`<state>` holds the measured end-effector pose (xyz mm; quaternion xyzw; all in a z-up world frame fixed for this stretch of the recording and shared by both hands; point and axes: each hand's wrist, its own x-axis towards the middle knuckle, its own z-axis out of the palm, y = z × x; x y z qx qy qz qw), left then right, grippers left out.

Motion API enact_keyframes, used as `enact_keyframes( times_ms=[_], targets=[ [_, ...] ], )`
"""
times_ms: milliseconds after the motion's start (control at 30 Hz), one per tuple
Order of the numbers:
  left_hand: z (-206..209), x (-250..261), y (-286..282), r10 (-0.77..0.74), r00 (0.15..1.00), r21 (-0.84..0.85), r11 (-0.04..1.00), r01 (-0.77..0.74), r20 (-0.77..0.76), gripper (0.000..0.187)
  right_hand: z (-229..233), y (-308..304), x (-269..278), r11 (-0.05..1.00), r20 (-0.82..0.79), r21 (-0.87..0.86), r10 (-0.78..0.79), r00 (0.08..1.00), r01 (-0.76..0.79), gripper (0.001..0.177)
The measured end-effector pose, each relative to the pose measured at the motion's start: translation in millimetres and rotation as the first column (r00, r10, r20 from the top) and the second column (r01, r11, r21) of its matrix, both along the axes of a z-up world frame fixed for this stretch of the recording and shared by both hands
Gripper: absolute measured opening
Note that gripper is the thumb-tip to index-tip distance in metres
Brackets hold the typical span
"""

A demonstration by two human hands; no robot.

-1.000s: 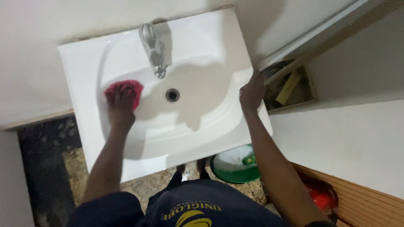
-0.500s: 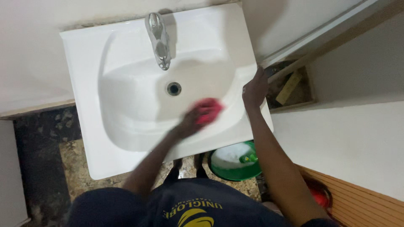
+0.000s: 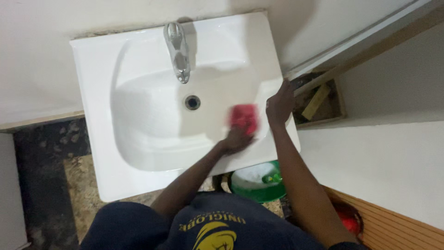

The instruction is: The person dips a pink cloth into a green bucket of soapy water and scrubs the white sink basin, faucet, and surrounding surfaces. The person then rinses the cloth in the bucket and continues cleaning.

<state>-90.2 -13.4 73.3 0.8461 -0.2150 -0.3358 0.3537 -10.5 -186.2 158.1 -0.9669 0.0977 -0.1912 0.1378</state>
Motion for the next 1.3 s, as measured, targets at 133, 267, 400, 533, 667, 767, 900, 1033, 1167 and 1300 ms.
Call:
enact_keyframes(
  times_ms=[133,267,400,533,667,767,900,1033,1167,1300],
  targets=[
    [31,-8,24,0.09,0.832,-0.497,0.765,-0.41,-0.547,0.063,7,-2,5,0.996,0.104,-0.077,0.047,0.994,-0.039,0.063],
    [15,-2,191,0.185,0.564,-0.225,0.974,0.0,0.805,0.05,11,2,7,0.999,-0.055,-0.016,-0.035,0.998,0.034,0.064],
    [4,40,336,0.444,0.502,0.237,0.526,-0.817,0.743,0.035,7,1,9,0.998,-0.036,-0.031,-0.052,0.998,0.051,0.06],
    [-54,85,249,0.507,0.406,0.137,0.486,-0.863,0.76,0.032,10,2,3,0.997,-0.017,-0.078,-0.006,1.0,0.005,0.068],
    [-78,136,78,0.561,0.526,-0.034,0.704,-0.709,0.638,0.03,22,10,8,0.998,-0.055,-0.005,-0.064,0.996,0.063,0.059],
    [-58,140,9,0.546,0.716,-0.229,0.836,-0.499,0.435,0.029,33,13,5,0.994,-0.124,0.065,-0.079,0.989,0.088,0.06],
    [-14,107,62,0.686,0.727,-0.686,0.539,-0.489,0.021,0.028,31,10,3,0.999,-0.051,0.029,-0.014,0.999,0.016,0.068],
    [20,88,182,0.885,0.46,-0.699,0.37,-0.612,0.066,0.03,13,4,8,0.999,-0.042,-0.022,-0.03,0.999,0.029,0.067],
    [14,80,248,0.817,0.283,-0.314,0.477,-0.821,0.503,0.04,6,0,6,0.997,-0.045,-0.078,-0.017,0.999,0.014,0.067],
    [-22,106,240,0.758,0.224,-0.14,0.383,-0.913,0.613,0.054,9,2,6,0.998,-0.084,-0.058,-0.037,0.996,0.033,0.073]
  ],
)
